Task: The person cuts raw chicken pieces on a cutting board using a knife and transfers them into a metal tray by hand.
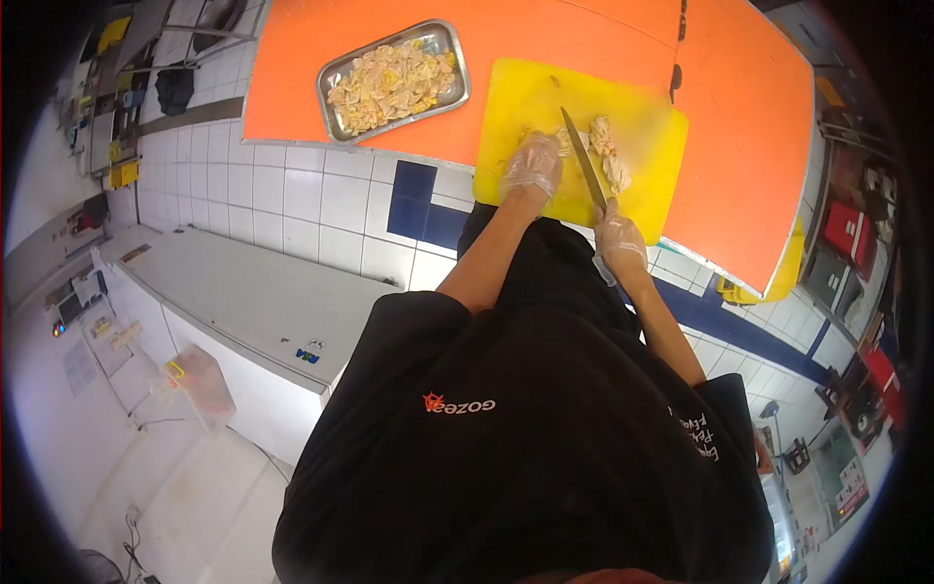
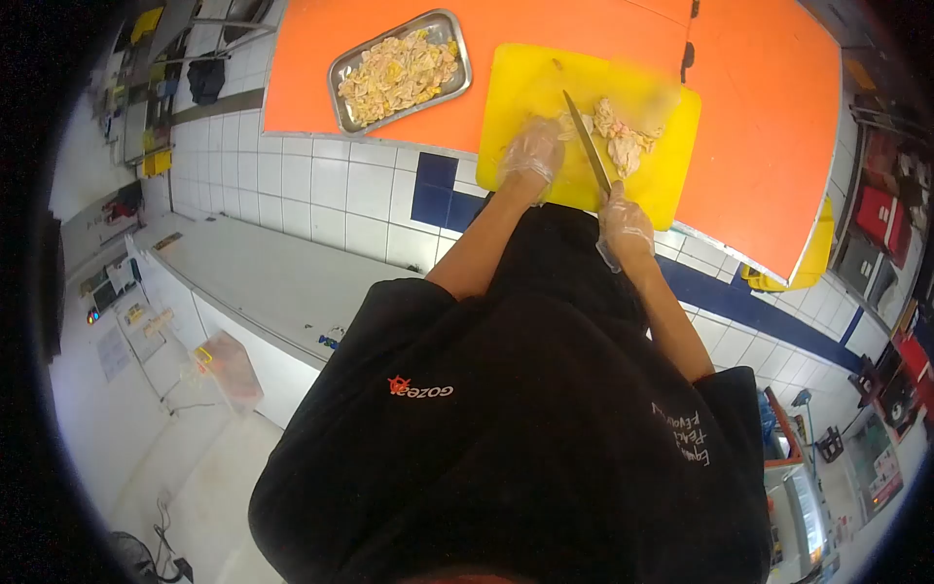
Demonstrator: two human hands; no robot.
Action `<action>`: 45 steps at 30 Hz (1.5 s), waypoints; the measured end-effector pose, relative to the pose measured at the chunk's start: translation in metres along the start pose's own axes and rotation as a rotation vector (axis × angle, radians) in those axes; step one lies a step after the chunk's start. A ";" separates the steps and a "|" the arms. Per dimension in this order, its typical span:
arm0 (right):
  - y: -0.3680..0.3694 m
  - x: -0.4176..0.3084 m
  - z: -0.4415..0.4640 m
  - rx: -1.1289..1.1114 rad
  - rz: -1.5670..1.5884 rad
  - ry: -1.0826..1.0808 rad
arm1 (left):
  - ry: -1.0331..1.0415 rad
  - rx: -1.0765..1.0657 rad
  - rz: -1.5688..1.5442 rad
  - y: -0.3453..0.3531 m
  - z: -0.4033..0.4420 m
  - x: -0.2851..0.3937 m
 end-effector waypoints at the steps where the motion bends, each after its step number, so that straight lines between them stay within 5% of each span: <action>1: 0.001 0.005 -0.007 -0.037 0.009 0.034 | -0.027 -0.027 0.002 0.008 0.006 -0.007; 6: -0.003 0.004 -0.012 0.007 0.097 0.039 | -0.407 -0.235 -0.594 -0.024 0.003 -0.004; 12: -0.005 0.001 -0.016 0.048 0.158 -0.003 | -0.443 -0.406 -0.895 -0.026 0.005 -0.005; 18: -0.025 -0.021 -0.027 0.018 0.117 -0.023 | -0.404 -0.100 -0.440 -0.026 0.006 -0.038; 25: -0.011 -0.038 -0.019 -0.065 0.058 -0.048 | -0.339 0.042 -0.409 -0.048 -0.013 -0.039; 30: -0.010 -0.047 -0.015 -0.110 0.047 -0.033 | -0.100 0.174 -0.331 -0.044 -0.012 -0.037; 41: -0.009 -0.097 0.094 0.097 -0.014 -0.240 | -0.134 0.143 -0.239 -0.033 -0.006 -0.040; 45: 0.008 -0.061 0.024 0.004 -0.021 -0.182 | -0.116 0.182 -0.273 -0.035 -0.010 -0.041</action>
Point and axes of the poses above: each hand's wrist, its own z-axis towards the middle knuckle, its own y-axis out of the palm, x = y × z, the point moved 6 cm from there along z, towards the middle knuckle, and after that the axes turned 14 degrees about -y, right-handed, at the moved point
